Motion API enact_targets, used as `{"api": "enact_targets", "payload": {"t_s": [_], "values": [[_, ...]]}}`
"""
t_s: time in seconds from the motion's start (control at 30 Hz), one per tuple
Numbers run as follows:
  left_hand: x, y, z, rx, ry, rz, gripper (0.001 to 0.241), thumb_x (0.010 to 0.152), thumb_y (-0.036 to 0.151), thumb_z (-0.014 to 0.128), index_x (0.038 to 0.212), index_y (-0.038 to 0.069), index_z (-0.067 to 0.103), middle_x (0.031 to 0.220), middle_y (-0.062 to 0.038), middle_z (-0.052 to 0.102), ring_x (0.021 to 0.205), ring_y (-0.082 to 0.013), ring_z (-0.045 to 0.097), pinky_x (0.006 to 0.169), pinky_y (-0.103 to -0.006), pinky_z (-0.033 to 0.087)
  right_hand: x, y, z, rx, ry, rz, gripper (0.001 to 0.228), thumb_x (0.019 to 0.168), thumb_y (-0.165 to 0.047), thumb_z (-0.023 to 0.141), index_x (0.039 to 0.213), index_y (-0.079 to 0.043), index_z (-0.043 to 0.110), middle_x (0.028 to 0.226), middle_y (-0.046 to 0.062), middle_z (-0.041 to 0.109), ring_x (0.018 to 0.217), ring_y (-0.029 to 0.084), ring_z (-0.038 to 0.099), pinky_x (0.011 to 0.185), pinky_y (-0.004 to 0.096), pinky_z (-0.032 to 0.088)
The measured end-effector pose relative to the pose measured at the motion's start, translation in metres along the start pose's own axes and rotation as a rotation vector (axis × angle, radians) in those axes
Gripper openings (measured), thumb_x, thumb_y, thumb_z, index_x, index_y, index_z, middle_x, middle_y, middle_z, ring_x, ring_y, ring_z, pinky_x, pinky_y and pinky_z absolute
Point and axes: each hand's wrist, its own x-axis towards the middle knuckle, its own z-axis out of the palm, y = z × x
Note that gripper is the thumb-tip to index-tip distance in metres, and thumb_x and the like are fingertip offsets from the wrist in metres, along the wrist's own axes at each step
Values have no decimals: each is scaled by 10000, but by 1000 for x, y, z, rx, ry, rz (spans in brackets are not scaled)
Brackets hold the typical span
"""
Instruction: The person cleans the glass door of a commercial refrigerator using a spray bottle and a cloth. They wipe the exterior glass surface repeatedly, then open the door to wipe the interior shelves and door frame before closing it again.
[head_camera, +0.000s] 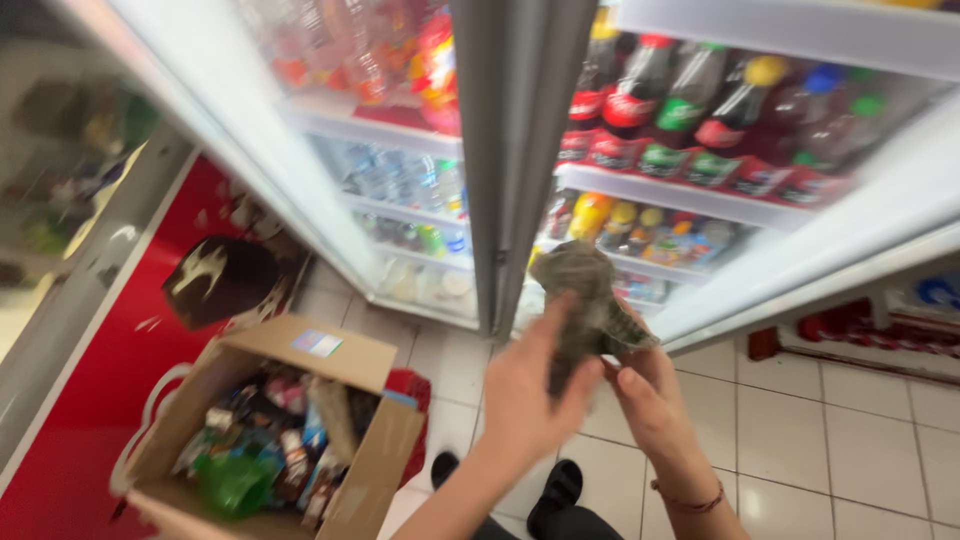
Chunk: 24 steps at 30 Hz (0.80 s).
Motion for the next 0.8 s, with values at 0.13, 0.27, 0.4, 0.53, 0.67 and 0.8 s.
{"api": "enact_targets", "payload": {"t_s": [0.13,0.27,0.4,0.53,0.67,0.8], "values": [[2,45,57,158,-57,390,518,902,240,745,1393,136,616,1402,-137,667,1102,-331,667,929,-473,498,-13,-30,-43,69,286,14,419,1068,-105,474,1462,30,429,1317,131,607,1148,234,619,915,393,544],[13,66,108,182,23,474,681,803,307,814,1410,110,577,1539,-241,447,1374,-500,418,1092,-579,407,-23,-70,-76,186,417,49,416,1040,-181,419,1427,-34,456,1310,93,633,1137,212,655,916,386,569],[19,81,143,-287,-102,451,859,776,328,811,1467,20,402,1540,-300,308,1420,-505,376,1101,-535,412,-27,-111,-88,226,331,28,410,1074,-196,415,1409,26,498,1305,141,634,1111,237,657,907,400,565],[43,95,157,-124,-107,551,672,896,193,790,1515,86,550,1556,-226,528,1411,-404,617,1127,-449,554,-15,-151,-89,139,316,-109,417,1035,-126,441,1433,-11,488,1310,104,618,1157,202,618,976,385,522],[122,123,138,250,292,923,718,817,175,798,1469,60,522,1471,-235,545,1397,-419,557,1209,-540,450,-24,-200,-93,-417,191,-718,456,978,-80,580,1410,0,459,1342,129,580,1294,245,570,1071,425,509],[253,180,109,543,671,807,659,992,310,757,1506,9,473,1599,-263,320,1518,-443,311,1248,-627,237,-15,-236,-97,-460,296,-881,350,1054,-91,616,1383,-7,530,1257,143,625,1185,235,622,1093,411,525]]}}
